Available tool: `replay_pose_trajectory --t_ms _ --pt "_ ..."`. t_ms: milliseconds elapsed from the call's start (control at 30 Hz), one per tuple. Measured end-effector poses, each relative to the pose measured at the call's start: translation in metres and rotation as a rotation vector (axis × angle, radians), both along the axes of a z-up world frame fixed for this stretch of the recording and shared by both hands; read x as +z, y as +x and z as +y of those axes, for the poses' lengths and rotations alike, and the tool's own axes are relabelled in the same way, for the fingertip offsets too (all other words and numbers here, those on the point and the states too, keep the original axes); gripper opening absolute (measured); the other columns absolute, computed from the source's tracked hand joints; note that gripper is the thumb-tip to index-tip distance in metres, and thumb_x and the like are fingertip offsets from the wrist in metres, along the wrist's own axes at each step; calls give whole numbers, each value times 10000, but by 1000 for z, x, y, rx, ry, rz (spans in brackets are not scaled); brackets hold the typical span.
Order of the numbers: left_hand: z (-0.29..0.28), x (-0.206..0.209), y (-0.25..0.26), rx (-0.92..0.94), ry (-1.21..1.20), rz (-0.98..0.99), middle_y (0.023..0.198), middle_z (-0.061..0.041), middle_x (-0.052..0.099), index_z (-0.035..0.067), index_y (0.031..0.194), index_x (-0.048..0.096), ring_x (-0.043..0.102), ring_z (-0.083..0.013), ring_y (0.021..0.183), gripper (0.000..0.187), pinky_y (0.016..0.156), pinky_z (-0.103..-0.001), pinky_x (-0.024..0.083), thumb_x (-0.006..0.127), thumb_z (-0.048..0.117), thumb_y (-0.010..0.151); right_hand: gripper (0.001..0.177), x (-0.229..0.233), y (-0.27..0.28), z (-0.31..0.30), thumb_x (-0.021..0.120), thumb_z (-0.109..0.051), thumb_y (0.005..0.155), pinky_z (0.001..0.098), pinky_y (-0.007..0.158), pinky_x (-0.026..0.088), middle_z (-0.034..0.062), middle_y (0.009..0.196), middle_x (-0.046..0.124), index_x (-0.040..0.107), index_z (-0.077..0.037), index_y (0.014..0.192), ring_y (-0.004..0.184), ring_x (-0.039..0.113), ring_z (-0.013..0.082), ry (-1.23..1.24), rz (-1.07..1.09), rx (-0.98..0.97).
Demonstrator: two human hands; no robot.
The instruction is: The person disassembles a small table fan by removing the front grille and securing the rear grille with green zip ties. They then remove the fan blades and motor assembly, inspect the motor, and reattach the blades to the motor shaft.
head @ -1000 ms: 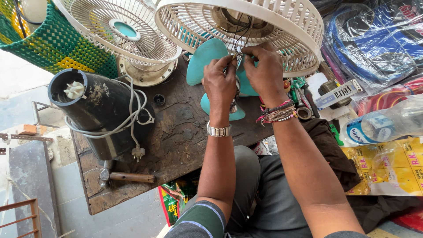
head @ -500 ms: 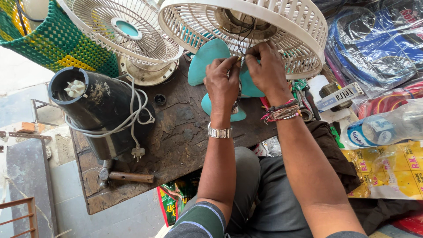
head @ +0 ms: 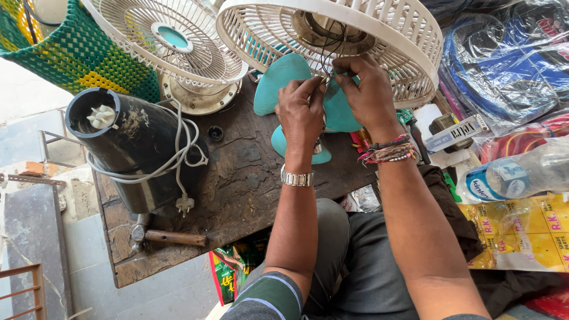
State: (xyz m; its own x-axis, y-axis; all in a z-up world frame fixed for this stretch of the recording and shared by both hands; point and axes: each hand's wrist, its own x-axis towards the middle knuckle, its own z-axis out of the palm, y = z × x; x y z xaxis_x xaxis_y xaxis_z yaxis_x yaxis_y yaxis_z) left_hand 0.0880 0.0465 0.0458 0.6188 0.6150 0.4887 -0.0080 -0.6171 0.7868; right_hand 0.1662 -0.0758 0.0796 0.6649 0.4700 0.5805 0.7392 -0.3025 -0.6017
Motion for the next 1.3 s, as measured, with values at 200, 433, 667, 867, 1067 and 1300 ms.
replay_pose_trajectory --t_ms 200,433,667,867,1067,1300 --pt "-1 1 0 3 9 11 959 9 728 171 1033 807 645 -206 948 138 825 -375 498 759 225 915 122 5 -5 5 771 -102 949 424 844 539 99 1025 687 757 -68 1065 978 699 309 -47 22 -37" --pt "-3 0 0 7 19 6 995 5 726 165 1035 804 647 -224 966 151 829 -387 481 761 221 901 126 -1 -6 9 729 -215 1030 479 814 466 76 1036 675 717 -90 1015 934 645 330 -213 -251 -193" --pt "-2 1 -1 -7 8 -19 1021 -12 726 147 1037 800 653 -228 996 147 857 -381 501 751 219 919 198 0 -12 15 737 -257 1041 494 824 453 93 1030 649 668 -79 988 982 622 337 -260 -322 -275" --pt "-2 2 -2 -5 9 -7 1031 -19 725 141 1050 801 653 -228 995 157 855 -382 502 746 210 920 216 -2 -14 22 708 -247 1044 498 833 448 129 1041 637 629 -56 979 984 613 360 -294 -392 -346" --pt "-3 4 -3 -14 3 -2 1034 -19 724 139 1052 802 651 -231 1006 162 861 -382 495 747 210 916 229 -4 -13 22 673 -264 1069 501 834 447 143 1057 631 625 -54 991 995 615 370 -338 -450 -394" --pt "-2 3 -3 -18 19 7 1037 -14 725 141 1068 800 648 -229 1018 168 870 -383 488 731 188 922 245 -9 -10 24 671 -267 1050 512 788 454 122 911 661 622 -63 923 849 633 373 -347 -373 -403"
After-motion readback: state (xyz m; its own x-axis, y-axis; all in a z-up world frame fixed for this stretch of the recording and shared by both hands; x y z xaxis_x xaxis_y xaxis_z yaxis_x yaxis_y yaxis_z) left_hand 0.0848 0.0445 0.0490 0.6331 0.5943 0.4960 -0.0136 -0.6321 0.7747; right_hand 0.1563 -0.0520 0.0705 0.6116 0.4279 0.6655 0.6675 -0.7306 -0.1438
